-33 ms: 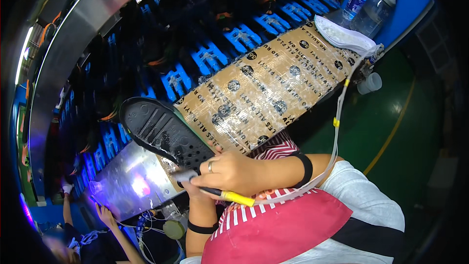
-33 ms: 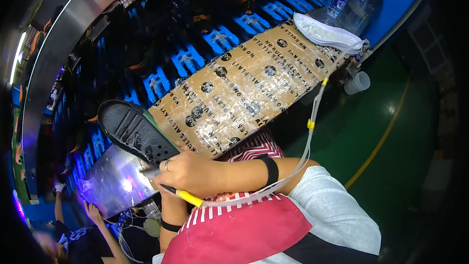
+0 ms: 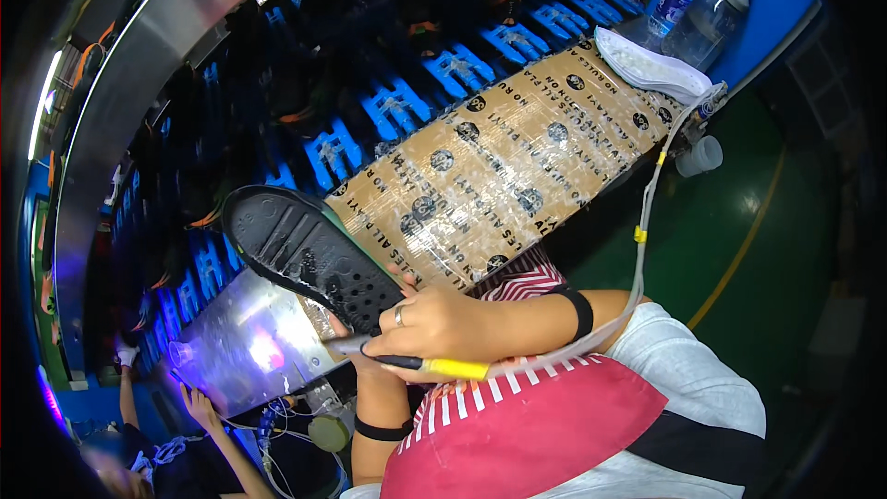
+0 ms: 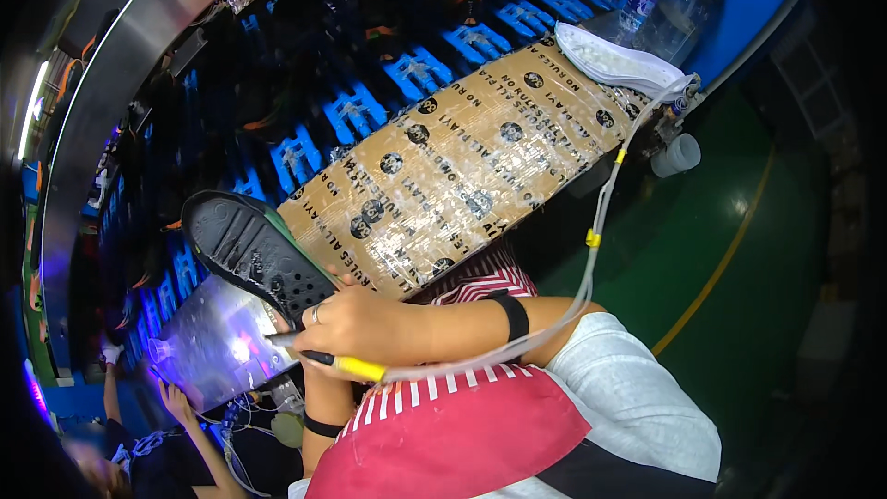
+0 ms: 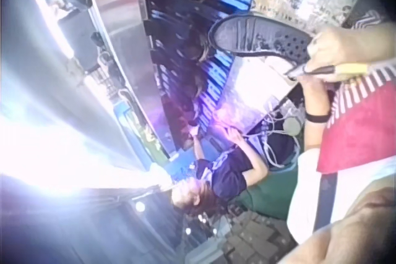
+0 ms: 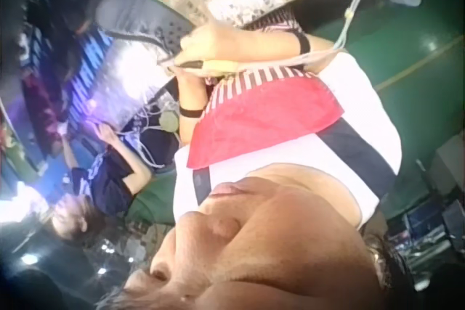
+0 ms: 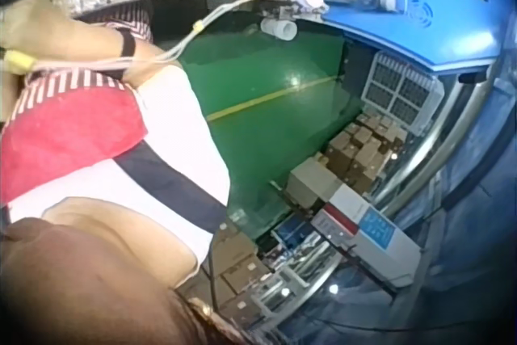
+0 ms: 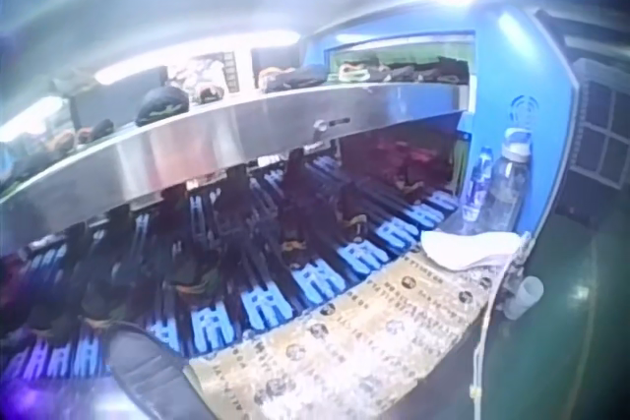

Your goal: Applying adhesive or primer to shoe soles using a brush on a manufacturing line.

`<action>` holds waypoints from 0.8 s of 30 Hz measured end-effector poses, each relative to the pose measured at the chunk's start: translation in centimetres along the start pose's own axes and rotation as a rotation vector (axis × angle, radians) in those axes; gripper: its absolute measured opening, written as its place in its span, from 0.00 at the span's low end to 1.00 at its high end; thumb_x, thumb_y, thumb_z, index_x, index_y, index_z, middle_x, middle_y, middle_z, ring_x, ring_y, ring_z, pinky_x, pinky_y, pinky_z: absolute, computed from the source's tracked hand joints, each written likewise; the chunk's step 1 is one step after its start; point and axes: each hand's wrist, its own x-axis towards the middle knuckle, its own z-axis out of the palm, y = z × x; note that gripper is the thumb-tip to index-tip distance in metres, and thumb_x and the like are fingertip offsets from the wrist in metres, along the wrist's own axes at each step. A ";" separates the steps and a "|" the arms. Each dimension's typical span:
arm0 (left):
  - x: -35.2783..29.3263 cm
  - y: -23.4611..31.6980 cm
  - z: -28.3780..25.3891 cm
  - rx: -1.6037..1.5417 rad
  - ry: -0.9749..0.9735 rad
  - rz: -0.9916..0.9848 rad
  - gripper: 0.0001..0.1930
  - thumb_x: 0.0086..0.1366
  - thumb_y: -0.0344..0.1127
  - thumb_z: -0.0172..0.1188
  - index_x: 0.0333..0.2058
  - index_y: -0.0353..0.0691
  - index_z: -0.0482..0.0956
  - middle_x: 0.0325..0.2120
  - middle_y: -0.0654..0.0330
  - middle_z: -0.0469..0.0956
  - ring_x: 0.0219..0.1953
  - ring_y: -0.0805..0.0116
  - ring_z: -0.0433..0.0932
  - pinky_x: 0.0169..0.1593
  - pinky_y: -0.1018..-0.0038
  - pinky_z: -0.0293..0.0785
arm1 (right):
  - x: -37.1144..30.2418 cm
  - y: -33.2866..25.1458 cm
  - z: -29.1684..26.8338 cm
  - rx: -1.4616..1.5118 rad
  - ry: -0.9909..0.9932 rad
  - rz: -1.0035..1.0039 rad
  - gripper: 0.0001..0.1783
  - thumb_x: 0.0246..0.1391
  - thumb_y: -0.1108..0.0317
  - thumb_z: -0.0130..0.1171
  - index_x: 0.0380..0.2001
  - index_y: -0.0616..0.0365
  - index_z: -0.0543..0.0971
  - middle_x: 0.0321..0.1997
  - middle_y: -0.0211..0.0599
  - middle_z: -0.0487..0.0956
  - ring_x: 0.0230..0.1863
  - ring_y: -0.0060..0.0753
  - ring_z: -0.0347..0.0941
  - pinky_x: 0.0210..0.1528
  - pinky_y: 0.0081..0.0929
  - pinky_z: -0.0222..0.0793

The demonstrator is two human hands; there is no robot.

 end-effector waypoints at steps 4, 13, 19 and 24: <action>0.9 1.5 -0.7 -0.045 -0.032 0.026 0.35 0.56 0.65 0.43 0.54 0.45 0.63 0.47 0.47 0.68 0.49 0.47 0.66 0.54 0.56 0.64 | -0.1 0.1 -0.4 0.067 0.120 0.295 0.08 0.40 0.66 0.58 0.27 0.55 0.76 0.20 0.36 0.72 0.25 0.38 0.71 0.27 0.30 0.69; 2.6 3.4 -0.2 -0.014 -0.126 0.202 0.28 0.60 0.57 0.43 0.50 0.41 0.67 0.45 0.47 0.70 0.47 0.54 0.70 0.55 0.61 0.64 | -0.2 -0.1 -0.1 0.395 -0.003 0.175 0.12 0.41 0.72 0.61 0.34 0.58 0.77 0.23 0.36 0.74 0.21 0.36 0.73 0.21 0.27 0.67; 1.9 4.7 0.1 0.003 -0.153 0.160 0.27 0.60 0.53 0.46 0.50 0.37 0.66 0.43 0.47 0.69 0.46 0.49 0.70 0.48 0.59 0.70 | -0.7 0.1 0.8 0.349 -0.108 0.241 0.14 0.40 0.71 0.63 0.35 0.58 0.78 0.25 0.38 0.74 0.26 0.37 0.73 0.26 0.27 0.67; 1.3 5.8 -0.1 0.036 -0.127 0.192 0.30 0.59 0.57 0.46 0.51 0.38 0.64 0.42 0.46 0.69 0.46 0.47 0.70 0.46 0.59 0.72 | -0.2 0.1 -0.1 0.618 -0.184 0.268 0.14 0.41 0.71 0.63 0.36 0.58 0.78 0.27 0.38 0.75 0.27 0.38 0.73 0.27 0.26 0.67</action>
